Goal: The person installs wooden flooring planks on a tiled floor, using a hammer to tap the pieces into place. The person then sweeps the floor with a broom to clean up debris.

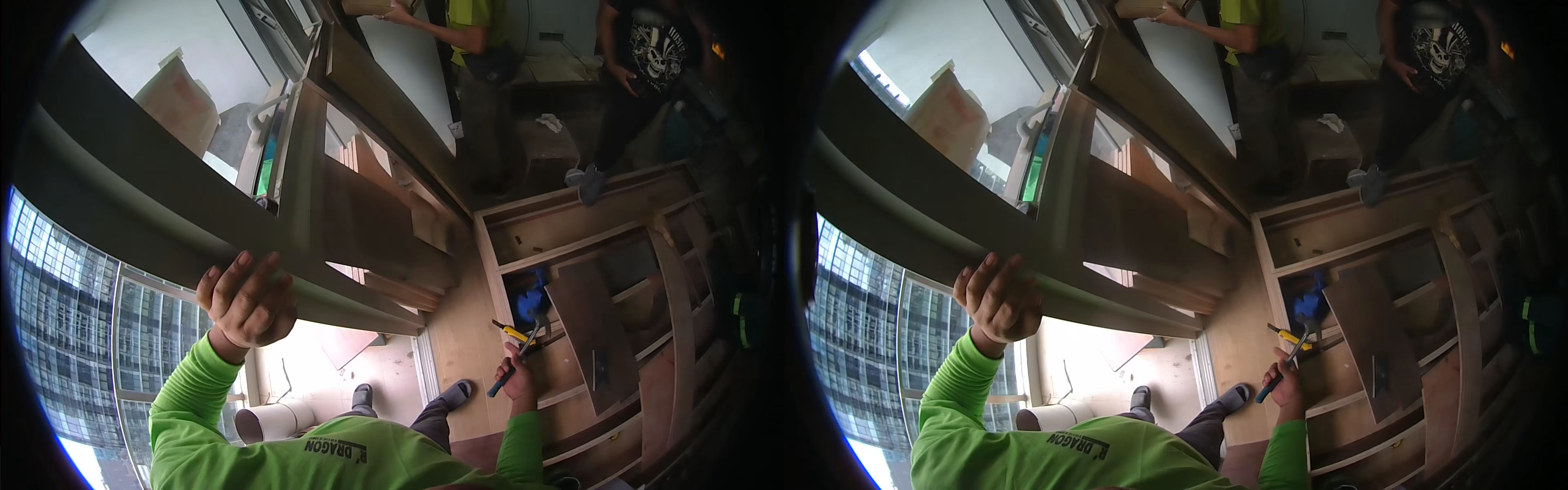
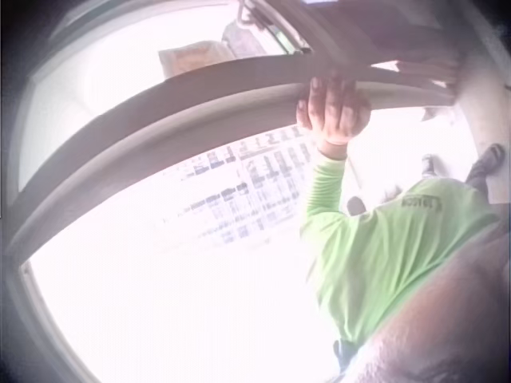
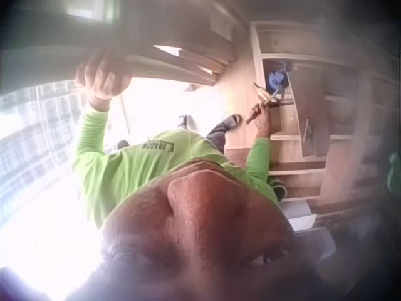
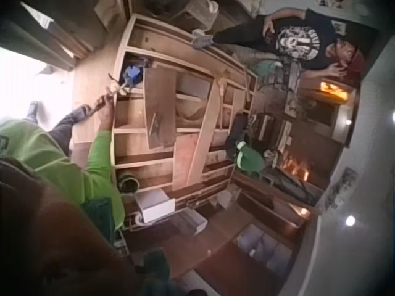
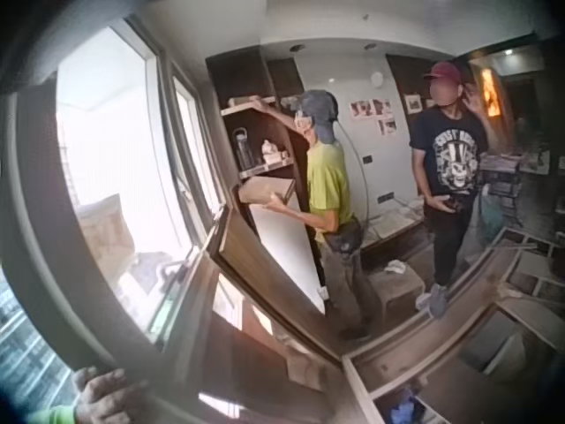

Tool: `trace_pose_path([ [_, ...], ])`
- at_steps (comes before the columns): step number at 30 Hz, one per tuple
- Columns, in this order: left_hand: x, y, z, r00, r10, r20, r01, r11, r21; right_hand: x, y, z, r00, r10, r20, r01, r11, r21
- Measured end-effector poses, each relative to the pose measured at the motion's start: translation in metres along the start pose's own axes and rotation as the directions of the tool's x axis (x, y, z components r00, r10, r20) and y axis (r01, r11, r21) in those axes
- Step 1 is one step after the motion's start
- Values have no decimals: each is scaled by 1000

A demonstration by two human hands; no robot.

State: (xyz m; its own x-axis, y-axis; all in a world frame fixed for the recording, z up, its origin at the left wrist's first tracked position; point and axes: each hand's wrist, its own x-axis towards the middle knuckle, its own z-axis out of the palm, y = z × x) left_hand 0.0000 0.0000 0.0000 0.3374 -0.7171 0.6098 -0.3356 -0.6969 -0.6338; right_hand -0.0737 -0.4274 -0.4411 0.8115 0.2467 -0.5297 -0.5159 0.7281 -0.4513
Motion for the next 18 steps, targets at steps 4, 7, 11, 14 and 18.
trace_pose_path([
  [4, -6, 2, -9, 999, -29, -46, 26, 998, -58, -2, 34, -10, 870, 177, -461, -260, 958, -123],
  [7, -14, -12, -14, 997, -3, -72, -5, 993, -122, -32, 93, -1, 835, 119, -538, -320, 899, -298],
  [11, -20, -21, -16, 982, 28, -185, -67, 975, -212, -68, 136, 19, 829, 53, -556, -338, 840, -424],
  [14, -26, -30, -18, 963, 37, -266, -151, 894, -422, -91, 177, 34, 827, -38, -562, -298, 816, -495],
  [18, -110, -22, -39, 918, -32, -396, -303, 590, -749, -90, 238, 22, 704, -267, -658, -186, 825, -534],
])
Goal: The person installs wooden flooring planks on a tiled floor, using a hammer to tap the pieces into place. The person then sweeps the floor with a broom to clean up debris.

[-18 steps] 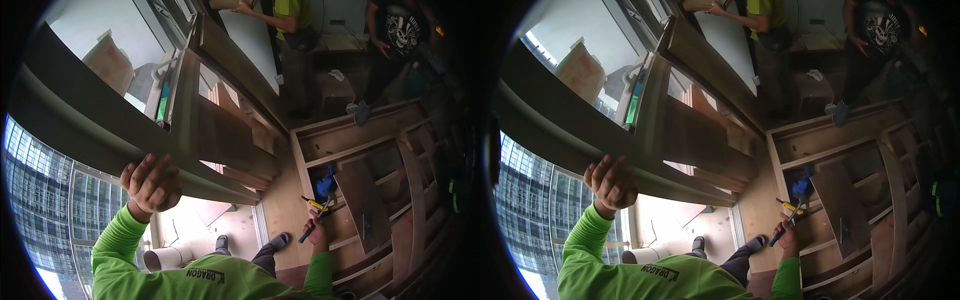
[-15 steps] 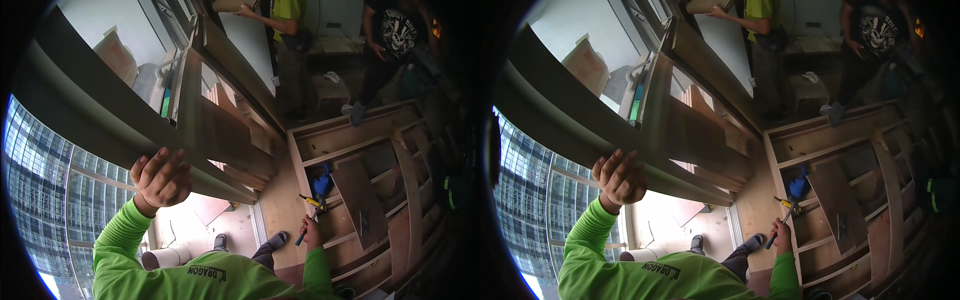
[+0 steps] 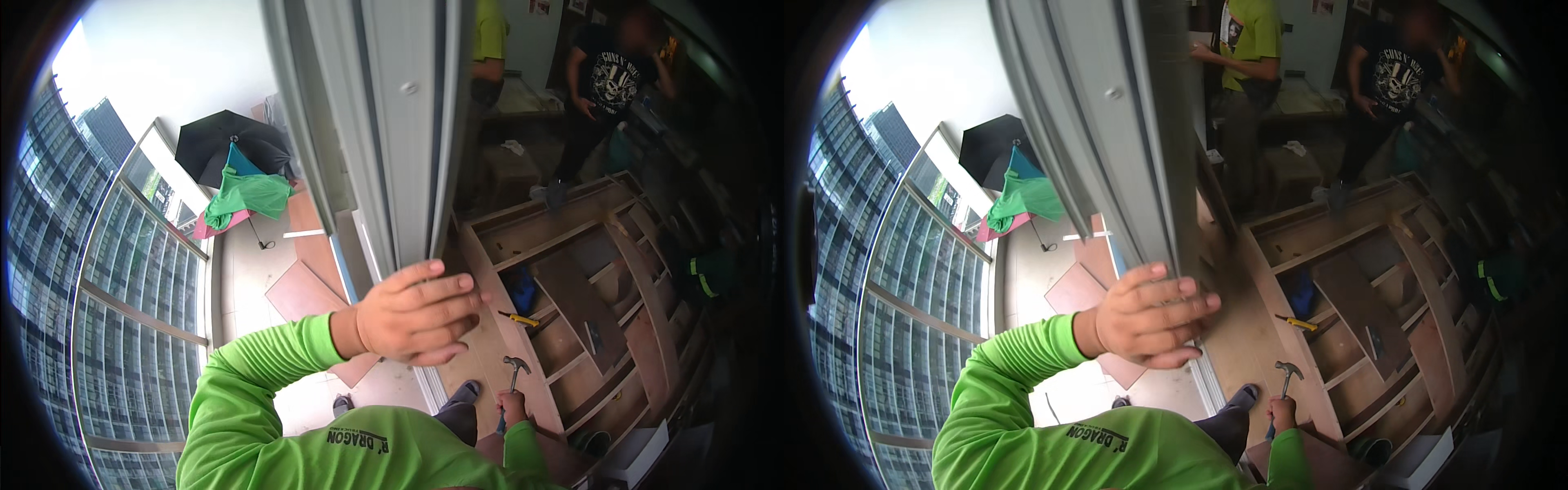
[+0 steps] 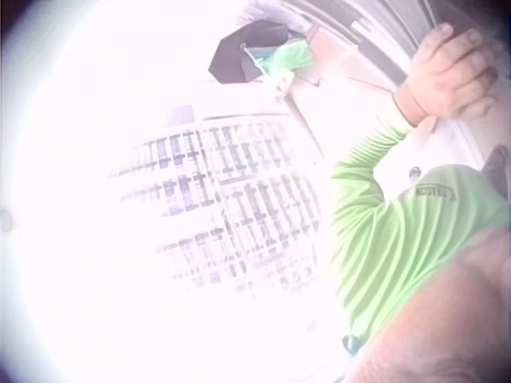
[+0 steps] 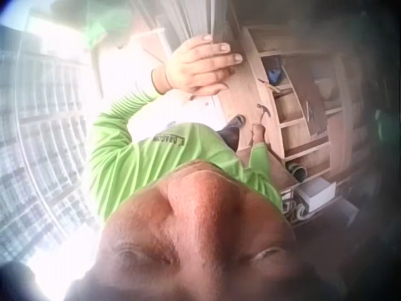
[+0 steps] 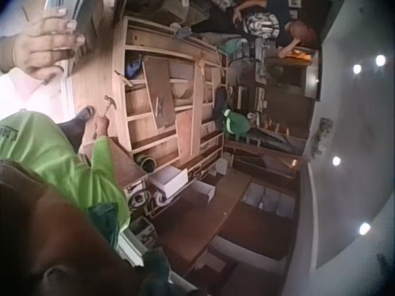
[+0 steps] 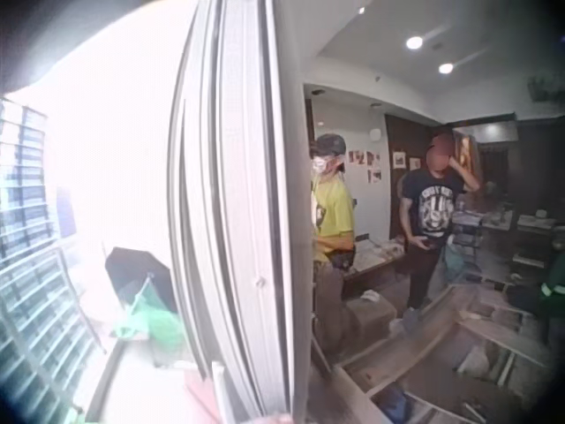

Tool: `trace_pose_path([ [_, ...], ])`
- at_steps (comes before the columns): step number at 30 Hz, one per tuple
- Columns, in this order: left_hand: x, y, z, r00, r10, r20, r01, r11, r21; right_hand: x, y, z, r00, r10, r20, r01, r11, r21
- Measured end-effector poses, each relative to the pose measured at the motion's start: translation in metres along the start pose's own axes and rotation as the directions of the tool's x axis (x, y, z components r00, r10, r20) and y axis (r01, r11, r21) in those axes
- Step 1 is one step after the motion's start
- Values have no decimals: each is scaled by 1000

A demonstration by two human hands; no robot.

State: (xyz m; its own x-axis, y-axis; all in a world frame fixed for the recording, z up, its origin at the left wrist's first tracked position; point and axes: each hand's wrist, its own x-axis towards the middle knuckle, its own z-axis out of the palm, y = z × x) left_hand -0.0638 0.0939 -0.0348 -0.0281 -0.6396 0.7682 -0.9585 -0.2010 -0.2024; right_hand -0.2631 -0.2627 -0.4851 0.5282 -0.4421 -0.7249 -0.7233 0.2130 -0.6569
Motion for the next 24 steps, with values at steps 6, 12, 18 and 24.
trace_pose_path([
  [6, -254, 106, -49, 524, -376, 764, 843, 99, -529, -116, 102, 49, 969, 237, -62, -213, 939, 272],
  [12, -388, 182, -110, -13, 8, 1000, 688, -726, 15, -197, 112, 63, 897, 438, -60, -440, 898, -24],
  [18, -453, 149, -129, -98, -510, 855, 971, -238, -30, -157, 102, 102, 893, 443, -75, -383, 661, -646],
  [24, -464, 78, -151, -123, -615, 779, 992, -95, 83, -129, 70, 192, 890, 445, 101, -211, 596, -775],
])
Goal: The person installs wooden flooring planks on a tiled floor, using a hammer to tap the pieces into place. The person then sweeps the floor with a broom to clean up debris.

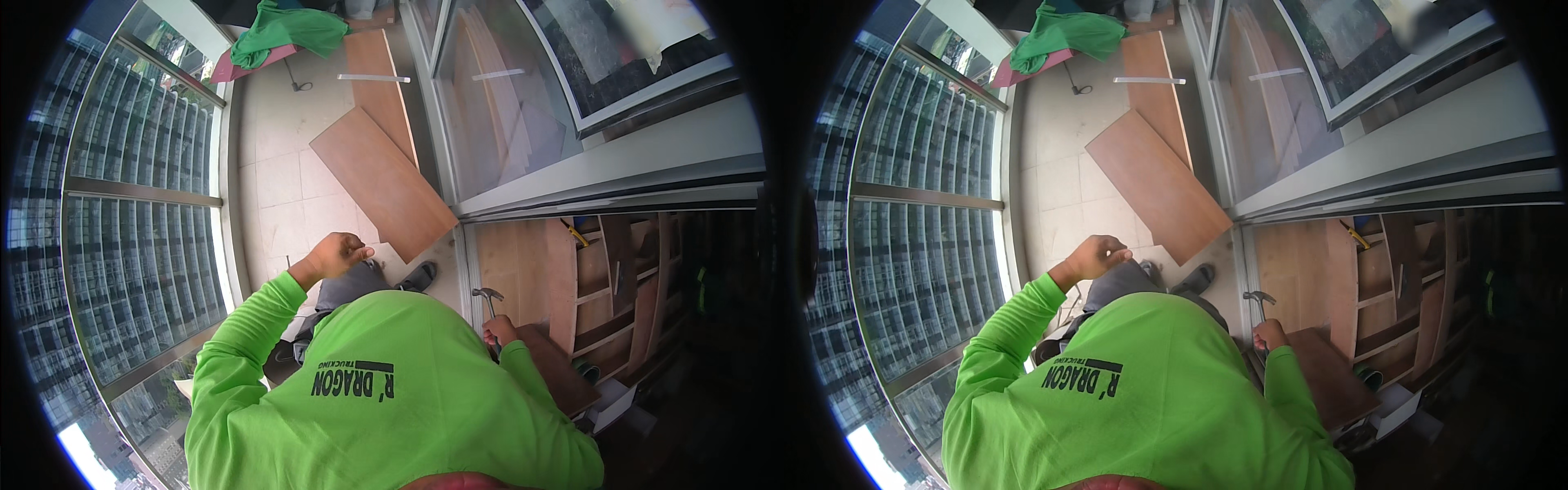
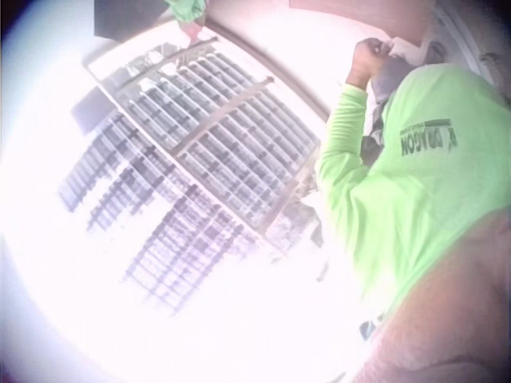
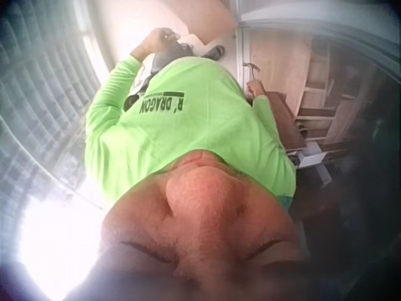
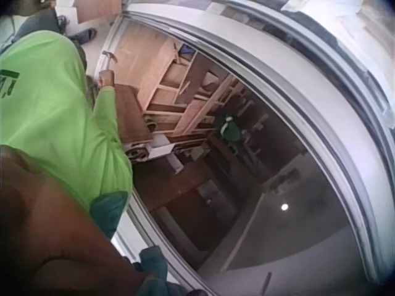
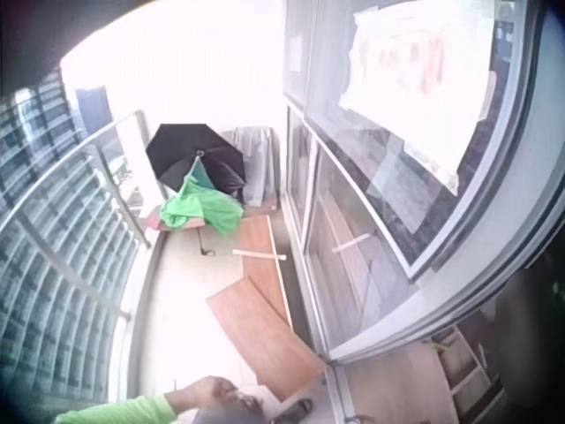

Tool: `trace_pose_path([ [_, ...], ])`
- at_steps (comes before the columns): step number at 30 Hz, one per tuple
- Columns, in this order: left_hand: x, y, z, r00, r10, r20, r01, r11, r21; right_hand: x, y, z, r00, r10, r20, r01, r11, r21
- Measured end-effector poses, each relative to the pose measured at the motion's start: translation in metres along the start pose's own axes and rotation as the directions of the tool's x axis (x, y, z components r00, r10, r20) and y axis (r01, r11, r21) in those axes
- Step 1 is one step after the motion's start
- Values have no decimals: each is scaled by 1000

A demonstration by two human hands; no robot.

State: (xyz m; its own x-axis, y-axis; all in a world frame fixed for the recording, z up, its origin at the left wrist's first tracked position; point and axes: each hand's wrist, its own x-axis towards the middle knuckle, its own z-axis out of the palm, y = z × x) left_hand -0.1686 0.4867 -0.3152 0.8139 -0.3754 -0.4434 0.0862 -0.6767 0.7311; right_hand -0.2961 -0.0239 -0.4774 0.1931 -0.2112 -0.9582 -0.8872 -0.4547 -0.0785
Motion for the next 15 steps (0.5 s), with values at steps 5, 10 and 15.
trace_pose_path([
  [5, 50, -29, -66, 978, -177, 108, 163, 978, 128, -9, -41, 44, 992, -19, 125, -25, 939, 344],
  [10, 148, -116, -137, 960, -239, 147, 215, 963, 165, -26, -80, 101, 934, 79, 348, -333, 543, 771],
  [15, 271, -235, -195, 955, -270, 122, 241, 948, 207, -5, -104, 176, 962, 103, 254, -262, 77, 962],
])
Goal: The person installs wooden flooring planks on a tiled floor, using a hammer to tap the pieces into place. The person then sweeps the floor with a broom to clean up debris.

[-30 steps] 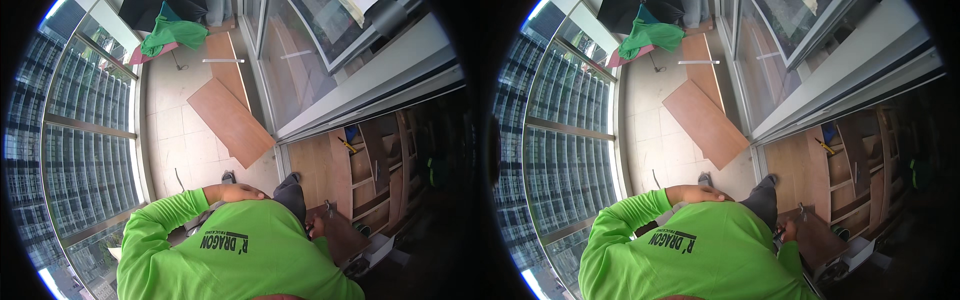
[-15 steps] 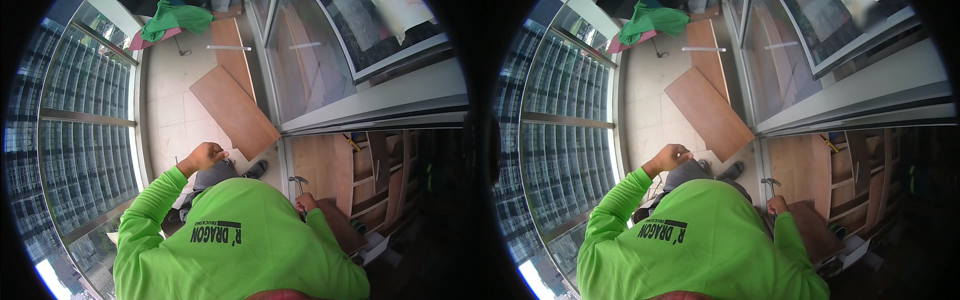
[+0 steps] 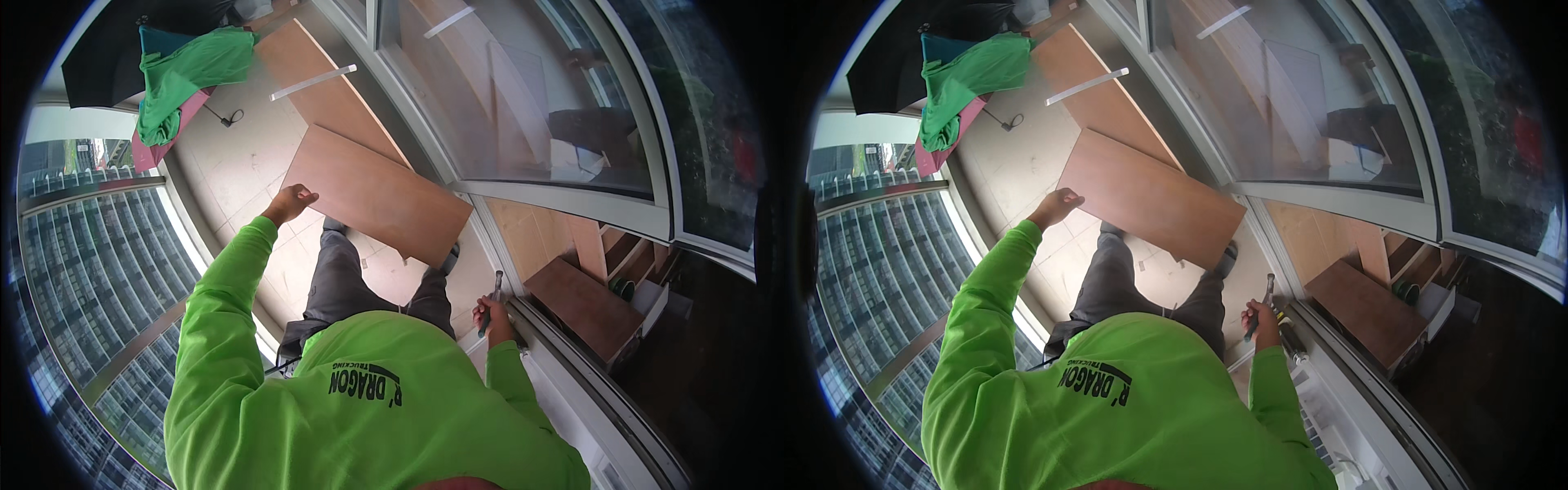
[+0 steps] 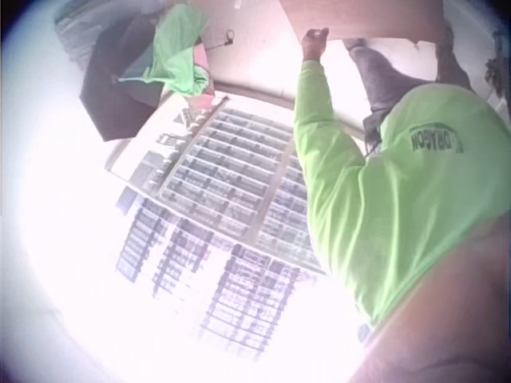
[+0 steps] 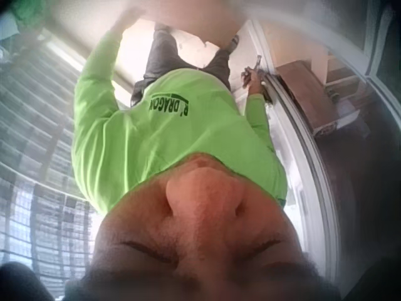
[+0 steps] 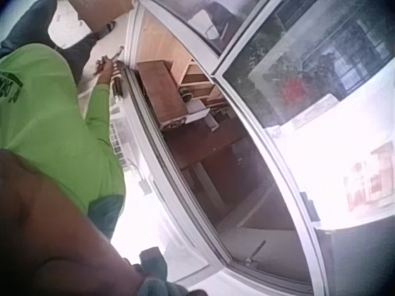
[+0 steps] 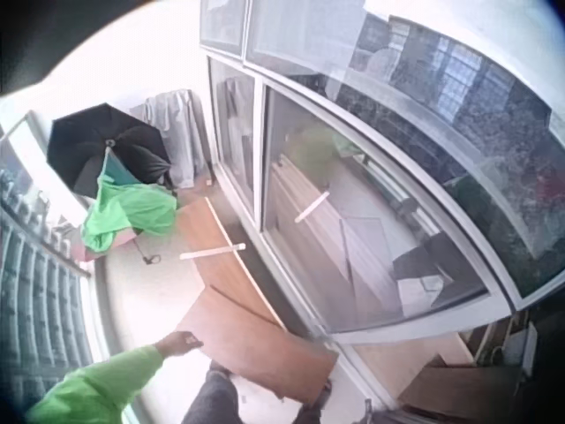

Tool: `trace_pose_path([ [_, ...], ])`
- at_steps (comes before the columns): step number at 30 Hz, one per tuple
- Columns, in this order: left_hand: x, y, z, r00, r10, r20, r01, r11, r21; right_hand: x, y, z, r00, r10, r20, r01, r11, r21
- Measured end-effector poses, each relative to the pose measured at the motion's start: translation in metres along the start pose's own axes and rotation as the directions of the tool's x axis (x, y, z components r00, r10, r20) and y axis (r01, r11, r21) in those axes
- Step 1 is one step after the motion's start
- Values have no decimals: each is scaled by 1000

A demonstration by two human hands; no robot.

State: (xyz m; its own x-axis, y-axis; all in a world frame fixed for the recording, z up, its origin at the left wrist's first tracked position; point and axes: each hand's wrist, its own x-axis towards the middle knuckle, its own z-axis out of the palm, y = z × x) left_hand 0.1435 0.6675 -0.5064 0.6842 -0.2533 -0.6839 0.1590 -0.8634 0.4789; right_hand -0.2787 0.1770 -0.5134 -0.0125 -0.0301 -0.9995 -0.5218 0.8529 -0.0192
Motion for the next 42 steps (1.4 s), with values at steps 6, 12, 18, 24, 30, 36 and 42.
trace_pose_path([
  [6, 156, -66, -29, 995, -82, -58, 82, 997, -13, 39, 23, 104, 959, -240, -152, 280, 887, 366],
  [12, 251, -114, -6, 940, -16, -340, 59, 991, 118, 143, -28, 178, 844, -355, -402, 451, 876, 172],
  [18, 293, -92, 16, 949, -303, -82, 266, 915, -304, 220, -45, 170, 792, -454, -409, 585, 755, 296],
  [24, 272, -73, 14, 889, -419, -183, 258, 790, -555, 219, -24, 156, 755, -478, -448, 610, 763, 213],
  [30, 180, -24, -7, 862, -175, -477, -278, 623, -731, 117, 12, 143, 671, -470, -573, 737, 509, 445],
  [36, 150, 11, -51, 856, 269, -441, -516, 393, -761, 65, 47, 113, 599, -691, -404, 733, 272, 623],
  [42, 194, 50, -58, 827, 331, -455, -553, 333, -764, 90, 37, 128, 571, -708, -415, 732, 210, 648],
])
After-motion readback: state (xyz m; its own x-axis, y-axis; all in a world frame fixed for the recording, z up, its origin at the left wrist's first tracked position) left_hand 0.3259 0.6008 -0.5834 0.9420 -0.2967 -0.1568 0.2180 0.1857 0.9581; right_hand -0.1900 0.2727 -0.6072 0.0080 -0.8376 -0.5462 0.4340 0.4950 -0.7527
